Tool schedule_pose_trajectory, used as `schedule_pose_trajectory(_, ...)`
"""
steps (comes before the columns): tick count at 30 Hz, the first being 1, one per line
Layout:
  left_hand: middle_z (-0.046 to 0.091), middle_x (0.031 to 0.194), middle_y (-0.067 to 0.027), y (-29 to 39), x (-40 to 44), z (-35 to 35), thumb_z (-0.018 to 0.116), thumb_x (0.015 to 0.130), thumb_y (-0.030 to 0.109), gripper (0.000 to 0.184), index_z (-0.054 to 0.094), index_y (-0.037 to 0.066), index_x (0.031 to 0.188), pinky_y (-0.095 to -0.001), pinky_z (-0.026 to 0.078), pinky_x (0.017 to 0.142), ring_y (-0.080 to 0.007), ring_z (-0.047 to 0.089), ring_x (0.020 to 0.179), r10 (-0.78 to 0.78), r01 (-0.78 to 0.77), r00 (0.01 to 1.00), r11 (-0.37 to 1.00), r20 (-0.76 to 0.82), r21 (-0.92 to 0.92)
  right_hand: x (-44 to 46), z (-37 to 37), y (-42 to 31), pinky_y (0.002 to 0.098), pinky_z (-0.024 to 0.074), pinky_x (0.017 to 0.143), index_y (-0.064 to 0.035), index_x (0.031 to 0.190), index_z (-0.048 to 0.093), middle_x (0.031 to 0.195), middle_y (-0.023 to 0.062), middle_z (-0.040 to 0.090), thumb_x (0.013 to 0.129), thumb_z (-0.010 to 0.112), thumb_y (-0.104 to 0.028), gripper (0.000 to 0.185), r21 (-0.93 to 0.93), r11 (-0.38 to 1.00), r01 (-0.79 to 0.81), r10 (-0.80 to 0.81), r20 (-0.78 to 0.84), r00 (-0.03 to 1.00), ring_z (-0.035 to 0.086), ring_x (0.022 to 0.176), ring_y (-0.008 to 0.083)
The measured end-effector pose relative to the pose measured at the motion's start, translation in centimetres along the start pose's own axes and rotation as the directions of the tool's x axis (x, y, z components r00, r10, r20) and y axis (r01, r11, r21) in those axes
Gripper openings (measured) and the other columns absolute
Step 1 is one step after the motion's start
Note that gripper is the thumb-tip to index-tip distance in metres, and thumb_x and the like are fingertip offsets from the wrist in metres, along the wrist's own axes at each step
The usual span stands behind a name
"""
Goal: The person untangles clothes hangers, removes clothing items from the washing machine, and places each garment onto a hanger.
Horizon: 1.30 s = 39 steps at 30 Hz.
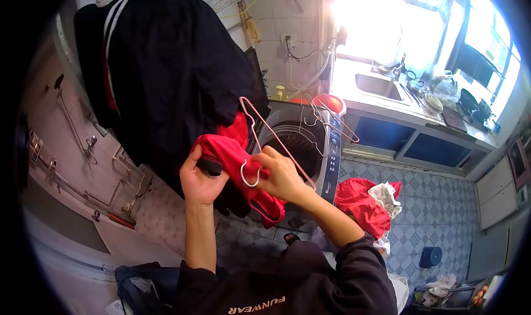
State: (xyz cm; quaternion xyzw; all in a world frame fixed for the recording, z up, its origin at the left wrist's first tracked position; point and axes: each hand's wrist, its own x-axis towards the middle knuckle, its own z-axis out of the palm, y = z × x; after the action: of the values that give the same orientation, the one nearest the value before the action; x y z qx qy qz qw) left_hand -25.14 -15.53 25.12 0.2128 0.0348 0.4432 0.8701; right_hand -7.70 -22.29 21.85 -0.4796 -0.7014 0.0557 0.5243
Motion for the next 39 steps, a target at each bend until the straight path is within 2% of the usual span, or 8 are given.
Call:
schedule_pose_trajectory(7, 0.04, 0.135, -0.0132, 0.1, -4.6, 1.6, 0.053, 0.087, 0.023, 0.057, 0.031, 0.003, 0.136, -0.0443, 0.026, 0.106, -0.0281, 0.038, 0.126, 0.106, -0.16, 0.967, 0.959, 0.23, 0.233, 5.1, 0.2, -6.1, 0.0288, 0.0325, 0.045, 0.0013, 0.064, 0.052, 0.055, 0.0032, 0.043, 0.076, 0.07, -0.018, 0.03, 0.093, 0.993, -0.072, 0.081, -0.096, 0.992, 0.041, 0.051, 0.0089)
schedule_pose_trajectory(11, 0.033, 0.138, -0.0196, -2.2, -7.7, 1.8, 0.062, 0.078, -0.001, 0.073, 0.021, -0.001, 0.138, -0.0357, 0.025, 0.107, -0.0276, 0.033, 0.129, 0.269, -0.455, 0.885, 0.327, 0.38, 0.828, 6.6, 2.6, -9.2, 0.0251, 0.0319, 0.041, 0.0011, 0.061, 0.05, 0.049, 0.0009, 0.045, 0.078, 0.07, -0.021, 0.035, 0.195, 0.962, -0.193, 0.204, -0.043, 0.978, 0.04, 0.046, 0.0045)
schedule_pose_trajectory(13, 0.033, 0.135, -0.023, -3.6, -8.8, 2.5, 0.064, 0.076, 0.001, 0.079, 0.016, -0.003, 0.139, -0.0388, 0.025, 0.107, -0.0319, 0.034, 0.128, 0.634, -0.272, 0.645, -0.331, 0.427, 0.903, 7.1, 3.6, -10.1, 0.0217, 0.0319, 0.04, -0.0003, 0.061, 0.052, 0.05, -0.0012, 0.048, 0.081, 0.068, -0.02, 0.032, 0.261, 0.941, -0.217, 0.226, -0.006, 0.974, 0.041, 0.045, 0.0026)
schedule_pose_trajectory(18, 0.046, 0.115, -0.0295, -3.5, -9.4, -2.3, 0.059, 0.067, 0.002, 0.056, 0.042, -0.006, 0.12, -0.0452, 0.037, 0.093, -0.0438, 0.045, 0.108, 0.603, -0.051, 0.519, -0.686, 0.606, 0.726, 7.6, 5.7, -12.4, 0.0179, 0.0314, 0.042, -0.0008, 0.067, 0.058, 0.055, -0.0044, 0.051, 0.085, 0.065, -0.014, 0.023, 0.576, 0.816, -0.046, 0.178, -0.176, 0.968, 0.042, 0.048, 0.0009)
schedule_pose_trajectory(24, 0.06, 0.088, -0.019, 1.0, -14.8, -4.5, 0.058, 0.065, 0.006, 0.028, 0.056, 0.0, 0.093, -0.0443, 0.044, 0.078, -0.0375, 0.055, 0.087, 0.743, 0.39, 0.608, -0.587, 0.281, 0.709, 8.1, 5.8, -12.9, 0.0194, 0.0267, 0.045, -0.0012, 0.064, 0.055, 0.054, -0.0074, 0.041, 0.083, 0.067, -0.016, 0.027, 0.571, 0.809, 0.142, 0.164, -0.452, 0.877, 0.036, 0.051, 0.0009)
schedule_pose_trajectory(29, 0.063, 0.081, -0.0095, 9.8, -20.2, -4.6, 0.059, 0.072, 0.001, 0.019, 0.056, 0.003, 0.091, -0.0282, 0.047, 0.066, -0.0162, 0.061, 0.073, 0.831, 0.365, 0.546, -0.124, -0.104, 0.923, 7.4, 6.3, -10.0, 0.0204, 0.0262, 0.043, -0.0014, 0.062, 0.054, 0.052, -0.0062, 0.042, 0.082, 0.068, -0.018, 0.03, 0.548, 0.832, 0.091, 0.18, -0.42, 0.889, 0.036, 0.048, 0.0016)
schedule_pose_trajectory(34, 0.059, 0.082, -0.0022, 11.3, -20.7, 3.2, 0.047, 0.081, 0.001, 0.008, 0.054, 0.001, 0.085, -0.024, 0.044, 0.072, -0.0116, 0.057, 0.079, 0.643, -0.388, 0.764, 0.52, -0.05, 0.761, 5.1, 7.6, -7.7, 0.0201, 0.0293, 0.046, -0.0007, 0.062, 0.055, 0.055, -0.0035, 0.048, 0.082, 0.067, -0.017, 0.029, 0.439, 0.886, -0.147, 0.202, -0.081, 0.976, 0.04, 0.052, 0.0022)
schedule_pose_trajectory(39, 0.056, 0.079, -0.0014, 12.5, -16.3, 2.6, 0.045, 0.082, 0.003, 0.008, 0.054, 0.003, 0.083, -0.0218, 0.04, 0.069, -0.0086, 0.051, 0.076, 0.623, -0.295, 0.782, 0.414, -0.032, 0.861, 3.5, 6.6, -10.3, 0.0201, 0.0289, 0.05, 0.0002, 0.104, 0.057, 0.058, -0.0039, 0.046, 0.087, 0.059, -0.015, 0.023, 0.469, 0.88, -0.078, 0.134, -0.088, 0.987, 0.038, 0.056, 0.0024)
